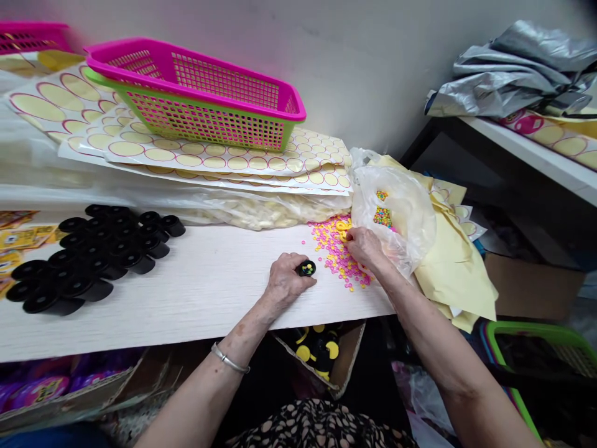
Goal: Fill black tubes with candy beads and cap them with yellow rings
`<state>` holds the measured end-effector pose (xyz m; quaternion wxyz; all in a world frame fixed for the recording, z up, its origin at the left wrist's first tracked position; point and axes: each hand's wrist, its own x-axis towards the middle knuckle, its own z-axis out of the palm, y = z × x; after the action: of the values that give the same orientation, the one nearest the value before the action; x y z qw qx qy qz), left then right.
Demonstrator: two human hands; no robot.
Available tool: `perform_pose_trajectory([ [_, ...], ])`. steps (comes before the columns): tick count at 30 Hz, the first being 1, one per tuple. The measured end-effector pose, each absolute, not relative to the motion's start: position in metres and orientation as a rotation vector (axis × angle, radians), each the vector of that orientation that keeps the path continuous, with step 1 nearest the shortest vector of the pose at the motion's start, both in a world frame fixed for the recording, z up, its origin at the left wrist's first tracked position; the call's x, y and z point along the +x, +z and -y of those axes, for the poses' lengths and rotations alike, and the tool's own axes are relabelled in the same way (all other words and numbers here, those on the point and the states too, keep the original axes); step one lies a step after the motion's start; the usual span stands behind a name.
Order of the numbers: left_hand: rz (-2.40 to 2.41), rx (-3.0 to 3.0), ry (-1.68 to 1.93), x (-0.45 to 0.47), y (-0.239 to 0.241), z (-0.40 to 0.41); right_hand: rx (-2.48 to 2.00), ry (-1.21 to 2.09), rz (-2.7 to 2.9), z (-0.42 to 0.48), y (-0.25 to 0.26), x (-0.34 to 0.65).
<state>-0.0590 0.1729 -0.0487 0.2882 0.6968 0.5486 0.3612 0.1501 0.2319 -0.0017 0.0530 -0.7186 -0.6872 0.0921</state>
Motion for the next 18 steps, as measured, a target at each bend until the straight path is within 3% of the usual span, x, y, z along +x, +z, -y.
perform_pose_trajectory([
  [4, -1.459, 1.862, 0.975, -0.059, -0.049, -0.173, -1.904, 0.516, 1.956, -0.227, 0.003, 0.158],
  [10, -1.446, 1.824, 0.984, -0.063, -0.045, -0.170, -1.551, 1.451, 1.460, -0.193, 0.018, 0.131],
  [12, -1.461, 1.800, 0.981, -0.066, -0.044, -0.168, -1.552, 1.615, 1.457, -0.180, 0.016, 0.121],
  [15, -1.475, 1.768, 0.976, -0.071, -0.044, -0.161, -1.632, 1.512, 1.690, -0.165, 0.010, 0.113],
  [18, -1.479, 1.750, 0.967, -0.076, -0.044, -0.152, -1.744, 1.068, 2.061, -0.156, 0.010, 0.111],
])
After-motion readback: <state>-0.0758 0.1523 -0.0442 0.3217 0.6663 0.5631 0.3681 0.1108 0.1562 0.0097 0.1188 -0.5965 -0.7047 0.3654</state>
